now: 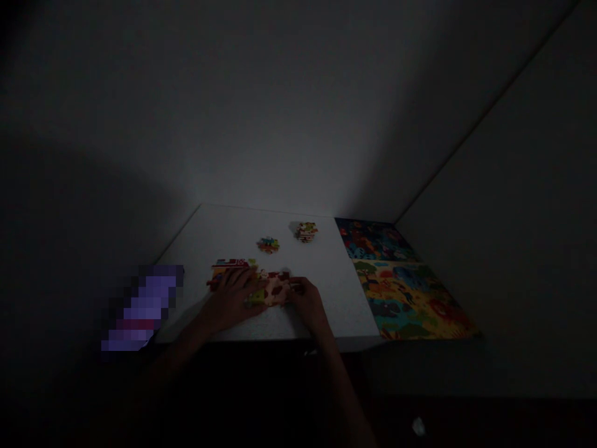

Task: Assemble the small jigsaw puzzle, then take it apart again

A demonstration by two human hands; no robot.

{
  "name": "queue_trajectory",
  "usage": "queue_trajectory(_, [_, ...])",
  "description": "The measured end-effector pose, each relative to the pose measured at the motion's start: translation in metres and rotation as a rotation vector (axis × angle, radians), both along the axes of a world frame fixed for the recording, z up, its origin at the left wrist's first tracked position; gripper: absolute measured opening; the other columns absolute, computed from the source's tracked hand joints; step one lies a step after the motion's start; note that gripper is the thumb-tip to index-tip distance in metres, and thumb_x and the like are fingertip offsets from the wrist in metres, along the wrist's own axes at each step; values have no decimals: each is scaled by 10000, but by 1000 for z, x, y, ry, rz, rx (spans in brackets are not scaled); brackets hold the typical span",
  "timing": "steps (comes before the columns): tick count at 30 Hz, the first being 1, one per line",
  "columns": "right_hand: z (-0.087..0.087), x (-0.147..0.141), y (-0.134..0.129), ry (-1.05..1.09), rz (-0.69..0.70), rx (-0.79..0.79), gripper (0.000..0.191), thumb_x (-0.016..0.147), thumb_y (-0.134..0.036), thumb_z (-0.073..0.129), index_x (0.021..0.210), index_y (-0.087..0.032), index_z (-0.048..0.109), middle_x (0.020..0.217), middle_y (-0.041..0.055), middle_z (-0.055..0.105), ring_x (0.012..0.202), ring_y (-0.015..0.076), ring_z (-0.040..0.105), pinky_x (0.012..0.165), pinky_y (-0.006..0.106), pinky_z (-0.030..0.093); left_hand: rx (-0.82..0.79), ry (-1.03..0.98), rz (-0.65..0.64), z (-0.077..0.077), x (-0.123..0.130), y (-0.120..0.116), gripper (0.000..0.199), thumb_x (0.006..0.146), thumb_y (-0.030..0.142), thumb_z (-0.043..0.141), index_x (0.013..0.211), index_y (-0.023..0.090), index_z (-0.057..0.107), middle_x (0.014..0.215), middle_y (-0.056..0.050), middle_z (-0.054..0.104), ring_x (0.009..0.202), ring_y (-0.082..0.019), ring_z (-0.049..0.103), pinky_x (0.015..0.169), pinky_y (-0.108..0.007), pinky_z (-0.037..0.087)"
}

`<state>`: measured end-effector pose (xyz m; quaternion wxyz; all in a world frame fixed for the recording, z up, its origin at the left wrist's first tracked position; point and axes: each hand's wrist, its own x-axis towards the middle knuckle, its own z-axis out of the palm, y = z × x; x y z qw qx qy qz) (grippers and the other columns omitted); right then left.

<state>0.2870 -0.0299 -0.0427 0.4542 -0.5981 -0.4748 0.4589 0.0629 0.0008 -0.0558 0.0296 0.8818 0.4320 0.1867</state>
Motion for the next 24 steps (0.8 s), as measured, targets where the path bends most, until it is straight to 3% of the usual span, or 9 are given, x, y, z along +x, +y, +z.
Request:
queue_trajectory(9, [6, -2, 5, 8, 16, -2, 316, 646, -358, 651, 918, -198, 638, 752, 29, 706, 694, 194, 686, 657, 322, 553, -8, -10, -4, 0, 0, 0, 554, 841, 650, 585, 1319, 371, 572, 1477, -58, 469, 1348, -338, 400, 1141, -597, 228])
queue_trajectory(17, [14, -9, 3, -36, -35, 6, 354, 665, -440, 632, 926, -201, 627, 778, 45, 696, 673, 196, 660, 568, 300, 510, -24, -5, 9, 4, 1, -2, 542, 836, 628, 605, 1329, 406, 562, 1479, -41, 465, 1354, -323, 395, 1148, -580, 223])
queue_trajectory(20, [14, -7, 14, -31, -56, 46, 401, 664, -440, 640, 974, -186, 629, 794, 44, 687, 647, 181, 643, 511, 270, 462, -33, 4, 11, 3, 1, -2, 561, 822, 644, 611, 1315, 377, 580, 1486, -52, 459, 1357, -329, 391, 1153, -586, 213])
queue_trajectory(24, [14, -1, 50, 24, -78, 98, 436, 644, -442, 647, 992, -181, 609, 783, 24, 672, 625, 155, 631, 509, 248, 441, -37, 8, 12, 2, 0, -1, 577, 820, 646, 617, 1319, 360, 577, 1478, -63, 466, 1359, -324, 389, 1156, -584, 208])
